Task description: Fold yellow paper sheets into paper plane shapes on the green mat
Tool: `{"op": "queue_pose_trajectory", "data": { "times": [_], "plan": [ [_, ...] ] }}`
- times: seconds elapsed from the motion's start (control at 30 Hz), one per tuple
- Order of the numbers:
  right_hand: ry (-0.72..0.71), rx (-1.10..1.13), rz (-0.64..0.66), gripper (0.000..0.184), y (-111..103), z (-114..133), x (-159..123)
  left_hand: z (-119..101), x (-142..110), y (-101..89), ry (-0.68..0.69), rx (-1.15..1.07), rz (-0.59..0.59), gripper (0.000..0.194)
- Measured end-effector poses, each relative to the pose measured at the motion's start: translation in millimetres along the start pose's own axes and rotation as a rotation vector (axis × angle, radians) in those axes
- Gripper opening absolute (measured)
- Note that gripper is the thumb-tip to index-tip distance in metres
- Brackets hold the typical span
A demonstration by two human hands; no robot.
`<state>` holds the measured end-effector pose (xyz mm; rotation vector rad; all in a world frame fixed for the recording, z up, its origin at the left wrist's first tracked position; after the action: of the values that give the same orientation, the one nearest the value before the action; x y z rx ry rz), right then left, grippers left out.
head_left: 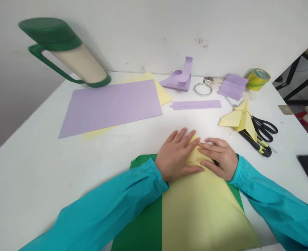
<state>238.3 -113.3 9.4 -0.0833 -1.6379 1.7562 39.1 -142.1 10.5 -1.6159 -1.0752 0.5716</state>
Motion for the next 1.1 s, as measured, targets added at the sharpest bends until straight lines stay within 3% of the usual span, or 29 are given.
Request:
{"op": "queue_pose_trajectory", "data": {
  "times": [0.33, 0.83, 1.1],
  "plan": [
    [-0.015, -0.079, 0.03, 0.036, 0.3, 0.4, 0.2, -0.3, -0.3, -0.2, 0.005, 0.002, 0.005, 0.088],
    [-0.051, 0.014, 0.022, 0.029, -8.6, -3.3, -2.6, -1.6, -0.1, -1.8, 0.007, -0.005, 0.017, 0.088],
    [-0.194, 0.052, 0.23, 0.029, -33.2, -16.3, -6.9, -3.0, 1.3, -4.5, -0.021, 0.003, 0.056, 0.091]
  ]
}}
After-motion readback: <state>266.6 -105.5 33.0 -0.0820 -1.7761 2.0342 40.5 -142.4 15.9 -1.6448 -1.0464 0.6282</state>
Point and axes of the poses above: each hand's wrist, its own x-axis towards the middle knuckle, its own y-axis out of the palm, z = x × y, the point moved 1 cm from there along x, towards the middle knuckle, and after that the axes turned 9 degrees about -x, right-handed, at the moved point
